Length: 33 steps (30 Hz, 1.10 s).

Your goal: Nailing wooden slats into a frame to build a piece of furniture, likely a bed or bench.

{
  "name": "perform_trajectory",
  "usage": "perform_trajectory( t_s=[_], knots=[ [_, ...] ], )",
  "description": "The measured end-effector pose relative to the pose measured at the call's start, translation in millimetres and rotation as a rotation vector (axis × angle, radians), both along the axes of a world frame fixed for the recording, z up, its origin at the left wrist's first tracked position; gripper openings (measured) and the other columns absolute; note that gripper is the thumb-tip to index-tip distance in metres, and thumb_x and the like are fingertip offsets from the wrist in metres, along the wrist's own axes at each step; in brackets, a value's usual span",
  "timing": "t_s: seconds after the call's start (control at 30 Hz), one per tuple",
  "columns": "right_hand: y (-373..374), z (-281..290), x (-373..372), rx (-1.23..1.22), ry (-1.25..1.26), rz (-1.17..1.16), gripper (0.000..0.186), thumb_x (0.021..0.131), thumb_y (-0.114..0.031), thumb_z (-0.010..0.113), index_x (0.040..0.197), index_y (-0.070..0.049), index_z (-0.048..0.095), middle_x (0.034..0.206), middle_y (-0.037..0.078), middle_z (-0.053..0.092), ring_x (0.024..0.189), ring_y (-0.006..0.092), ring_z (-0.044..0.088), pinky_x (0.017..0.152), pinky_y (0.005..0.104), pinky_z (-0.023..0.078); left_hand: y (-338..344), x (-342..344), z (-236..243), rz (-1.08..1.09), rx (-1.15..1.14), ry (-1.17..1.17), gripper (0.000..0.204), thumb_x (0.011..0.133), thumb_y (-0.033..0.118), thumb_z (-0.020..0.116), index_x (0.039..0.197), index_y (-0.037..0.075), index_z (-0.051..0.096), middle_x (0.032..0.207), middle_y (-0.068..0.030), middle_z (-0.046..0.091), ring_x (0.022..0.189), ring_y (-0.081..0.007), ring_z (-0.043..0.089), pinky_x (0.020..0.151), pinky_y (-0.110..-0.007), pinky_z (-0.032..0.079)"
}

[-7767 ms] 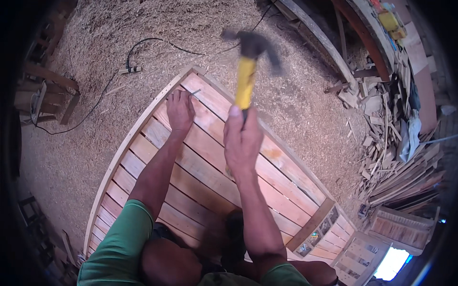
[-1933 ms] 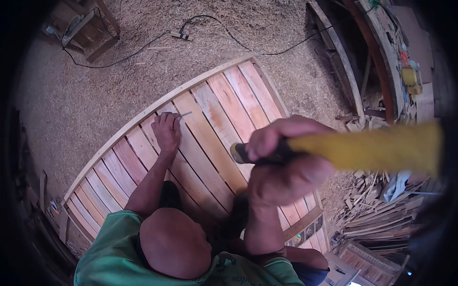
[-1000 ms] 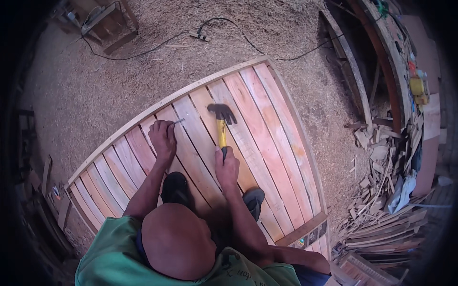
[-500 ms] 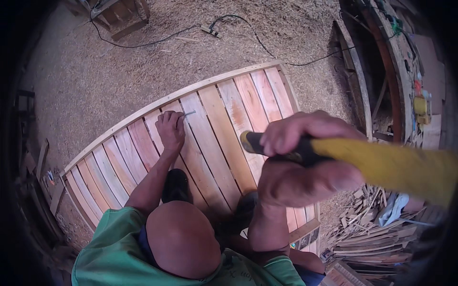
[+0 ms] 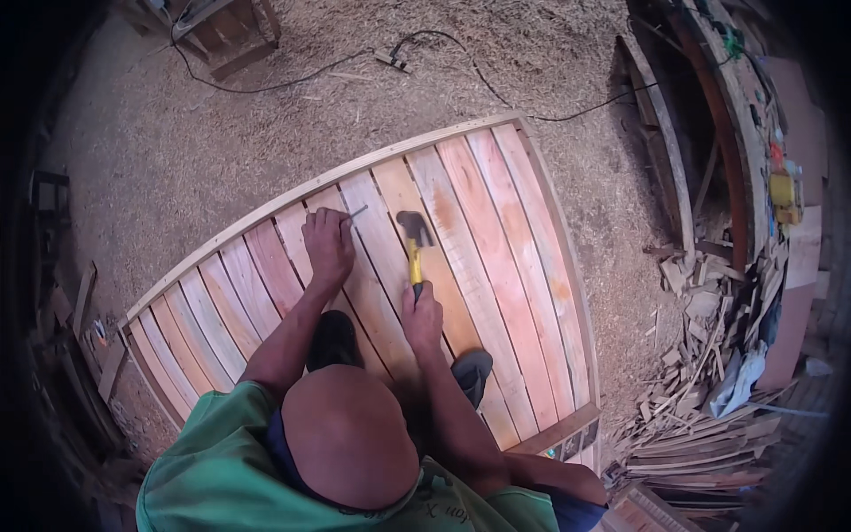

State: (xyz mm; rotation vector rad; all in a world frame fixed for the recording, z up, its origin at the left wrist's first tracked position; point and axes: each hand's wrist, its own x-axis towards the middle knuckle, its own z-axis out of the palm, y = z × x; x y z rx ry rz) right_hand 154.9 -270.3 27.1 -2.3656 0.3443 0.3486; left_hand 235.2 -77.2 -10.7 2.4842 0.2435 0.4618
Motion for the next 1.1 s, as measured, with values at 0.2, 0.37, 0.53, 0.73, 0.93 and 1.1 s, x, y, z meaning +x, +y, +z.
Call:
perform_trajectory(
  t_s=[0.2, 0.37, 0.53, 0.73, 0.93, 1.1],
  knots=[
    [-15.1, -1.3, 2.1, -0.003, 0.042, 0.021, 0.037, 0.100, -0.037, 0.056, 0.101, 0.000, 0.055, 0.073, 0.028, 0.064, 0.071, 0.0480, 0.065, 0.063, 0.0561, 0.047, 8.2, -42.3, 13.2, -0.045, -0.043, 0.020, 0.007, 0.088, 0.009, 0.065, 0.094, 0.010, 0.064, 0.094, -0.0086, 0.058, 0.092, -0.0303, 0.053, 0.080, -0.043, 0.039],
    [8.5, 24.1, 13.6, 0.062, -0.009, -0.014, 0.038, 0.101, -0.037, 0.056, 0.096, 0.001, 0.056, 0.069, 0.026, 0.062, 0.065, 0.0466, 0.062, 0.060, 0.0522, 0.046, 45.5, -47.2, 11.5, 0.145, -0.052, 0.005, 0.005, 0.089, 0.012, 0.067, 0.093, 0.012, 0.067, 0.094, -0.0066, 0.059, 0.091, -0.0289, 0.054, 0.080, -0.043, 0.038],
    [27.9, 67.3, 45.8, 0.230, -0.092, 0.024, 0.043, 0.104, -0.040, 0.050, 0.084, -0.002, 0.053, 0.060, 0.009, 0.054, 0.049, 0.0189, 0.054, 0.047, 0.0363, 0.040, 45.8, -42.1, -0.5, 0.170, -0.038, -0.016, 0.006, 0.088, 0.014, 0.069, 0.094, 0.014, 0.069, 0.094, -0.0035, 0.060, 0.093, -0.0276, 0.054, 0.082, -0.043, 0.038],
    [48.4, 197.5, 97.2, 0.999, -0.547, 0.010, 0.047, 0.103, -0.045, 0.050, 0.090, 0.000, 0.053, 0.062, 0.005, 0.051, 0.050, 0.0108, 0.049, 0.045, 0.0244, 0.041, 41.0, -39.7, -1.5, 0.183, -0.008, 0.015, 0.008, 0.087, 0.014, 0.070, 0.095, 0.015, 0.069, 0.095, -0.0019, 0.060, 0.096, -0.0263, 0.054, 0.083, -0.043, 0.038],
    [66.0, 226.3, 105.0, 1.182, -0.930, 0.168, 0.062, 0.097, -0.068, 0.043, 0.098, -0.006, 0.050, 0.064, 0.005, 0.051, 0.051, 0.0158, 0.048, 0.045, 0.0302, 0.046, 46.0, -44.4, -2.8, 0.196, -0.016, 0.007, 0.007, 0.087, 0.015, 0.070, 0.094, 0.014, 0.070, 0.093, -0.0030, 0.061, 0.095, -0.0273, 0.054, 0.083, -0.042, 0.038],
    [27.4, 7.5, 11.9, -0.062, -0.041, 0.403, 0.040, 0.102, -0.036, 0.054, 0.102, 0.003, 0.061, 0.076, 0.026, 0.065, 0.069, 0.0383, 0.068, 0.062, 0.0480, 0.050, 42.4, -37.0, -7.7, 0.157, -0.017, 0.027, 0.009, 0.086, 0.013, 0.069, 0.095, 0.014, 0.069, 0.096, -0.0039, 0.060, 0.098, -0.0275, 0.054, 0.082, -0.043, 0.038]
  ],
)
